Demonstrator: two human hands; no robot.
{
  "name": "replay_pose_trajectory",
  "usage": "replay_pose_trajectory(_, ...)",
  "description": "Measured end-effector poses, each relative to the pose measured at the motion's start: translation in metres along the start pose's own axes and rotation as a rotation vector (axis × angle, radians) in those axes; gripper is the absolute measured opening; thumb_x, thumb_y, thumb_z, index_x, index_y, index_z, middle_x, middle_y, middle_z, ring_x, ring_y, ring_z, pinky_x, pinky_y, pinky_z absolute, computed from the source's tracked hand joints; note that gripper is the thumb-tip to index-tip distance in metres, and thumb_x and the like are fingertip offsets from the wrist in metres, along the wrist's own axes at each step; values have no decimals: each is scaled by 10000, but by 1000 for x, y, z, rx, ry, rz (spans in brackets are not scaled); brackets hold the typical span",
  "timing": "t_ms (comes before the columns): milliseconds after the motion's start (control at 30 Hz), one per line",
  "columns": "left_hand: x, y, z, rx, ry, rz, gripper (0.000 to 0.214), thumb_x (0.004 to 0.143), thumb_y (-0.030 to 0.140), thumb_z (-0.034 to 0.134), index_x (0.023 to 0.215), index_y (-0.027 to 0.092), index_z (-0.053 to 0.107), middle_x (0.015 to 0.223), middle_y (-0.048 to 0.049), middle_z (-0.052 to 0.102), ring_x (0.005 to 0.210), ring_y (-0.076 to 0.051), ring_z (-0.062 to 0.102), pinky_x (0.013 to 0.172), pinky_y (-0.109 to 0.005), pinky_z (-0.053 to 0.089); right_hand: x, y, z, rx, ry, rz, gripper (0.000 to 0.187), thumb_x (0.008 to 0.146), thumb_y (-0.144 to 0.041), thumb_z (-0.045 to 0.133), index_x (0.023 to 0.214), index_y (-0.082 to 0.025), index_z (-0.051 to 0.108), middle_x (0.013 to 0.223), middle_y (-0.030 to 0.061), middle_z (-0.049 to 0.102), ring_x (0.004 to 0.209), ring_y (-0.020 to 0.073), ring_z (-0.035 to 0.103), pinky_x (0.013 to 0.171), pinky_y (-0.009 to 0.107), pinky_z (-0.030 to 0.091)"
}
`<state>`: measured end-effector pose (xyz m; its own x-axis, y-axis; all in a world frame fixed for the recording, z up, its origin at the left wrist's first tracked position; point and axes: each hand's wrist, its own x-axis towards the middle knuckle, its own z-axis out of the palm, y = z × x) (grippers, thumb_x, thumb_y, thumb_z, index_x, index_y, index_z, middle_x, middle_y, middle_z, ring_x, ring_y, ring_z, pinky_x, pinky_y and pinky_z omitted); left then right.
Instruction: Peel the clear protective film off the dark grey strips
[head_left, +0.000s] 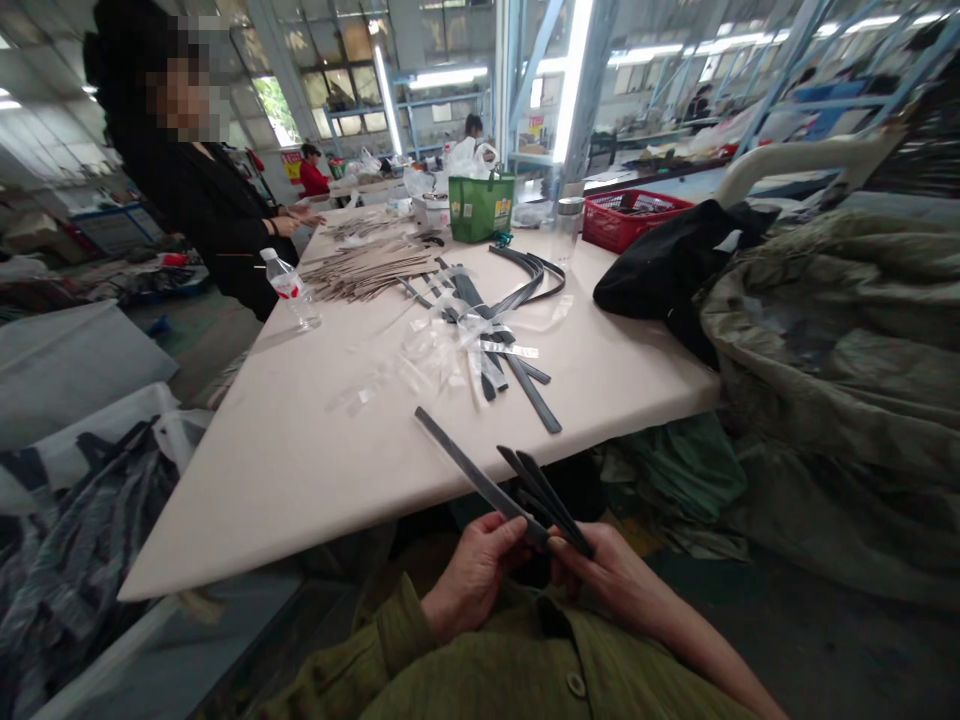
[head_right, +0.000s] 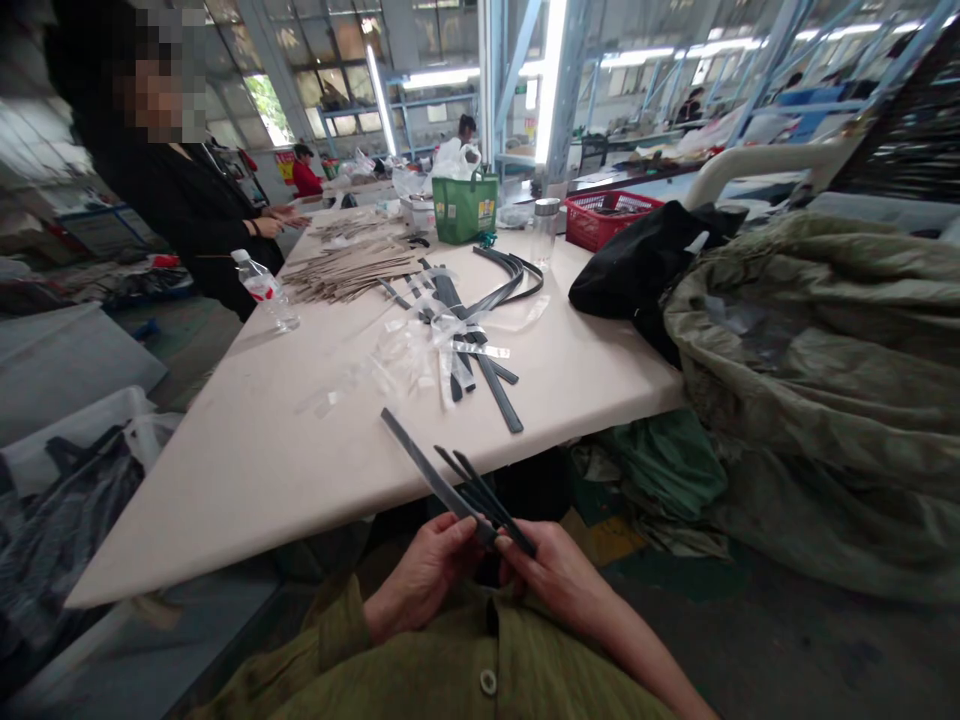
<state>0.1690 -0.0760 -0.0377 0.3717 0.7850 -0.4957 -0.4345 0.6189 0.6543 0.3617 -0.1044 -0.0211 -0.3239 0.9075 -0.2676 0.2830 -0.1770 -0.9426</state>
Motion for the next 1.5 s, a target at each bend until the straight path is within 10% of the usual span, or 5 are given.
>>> replay_pose_trajectory(233, 4, 0, 0, -4, 84, 45, 352, 600, 360, 894, 836, 135, 760, 814, -52, 709, 730, -127, 612, 727, -241, 463, -48, 32, -28, -27, 6, 132, 559, 912, -673, 470, 789, -157, 647, 681, 55, 665, 638, 211, 630, 607, 289, 494)
replay_pose_trajectory(633, 5, -15, 3, 76, 42, 52, 363, 597, 391, 889, 766, 115, 723, 735, -34, 664, 643, -104, 557, 653, -231, 438, -36, 18, -11, -82, 8, 24, 531, 922, -658, 448, 939, -166, 645, 744, 30, 622, 642, 185, 585, 576, 257, 446)
replay_pose_trajectory(1033, 7, -27, 5, 68, 45, -40, 430, 597, 442, 879, 834, 116, 730, 793, -78, 713, 689, -139, 625, 636, -231, 464, -80, 75, -8, -355, 294, 77, 562, 905, -672, 403, 665, -198, 586, 567, 28, 560, 533, 194, 523, 520, 279, 391)
replay_pose_trajectory(1233, 7, -35, 9, 169, -31, -127, 425, 567, 438, 885, 761, 93, 732, 710, -75, 693, 628, -144, 600, 647, -263, 463, -50, 41, 8, -314, 323, -26, 533, 942, -607, 368, 643, -199, 533, 552, 20, 549, 519, 181, 515, 517, 273, 386)
replay_pose_trajectory(1500, 4, -33, 8, 147, -38, -60, 333, 598, 361, 873, 783, 112, 752, 750, -62, 694, 650, -132, 591, 656, -246, 456, -61, 63, -5, -283, 123, 13, 535, 940, -634, 396, 652, -196, 503, 600, 10, 527, 550, 169, 490, 523, 260, 368)
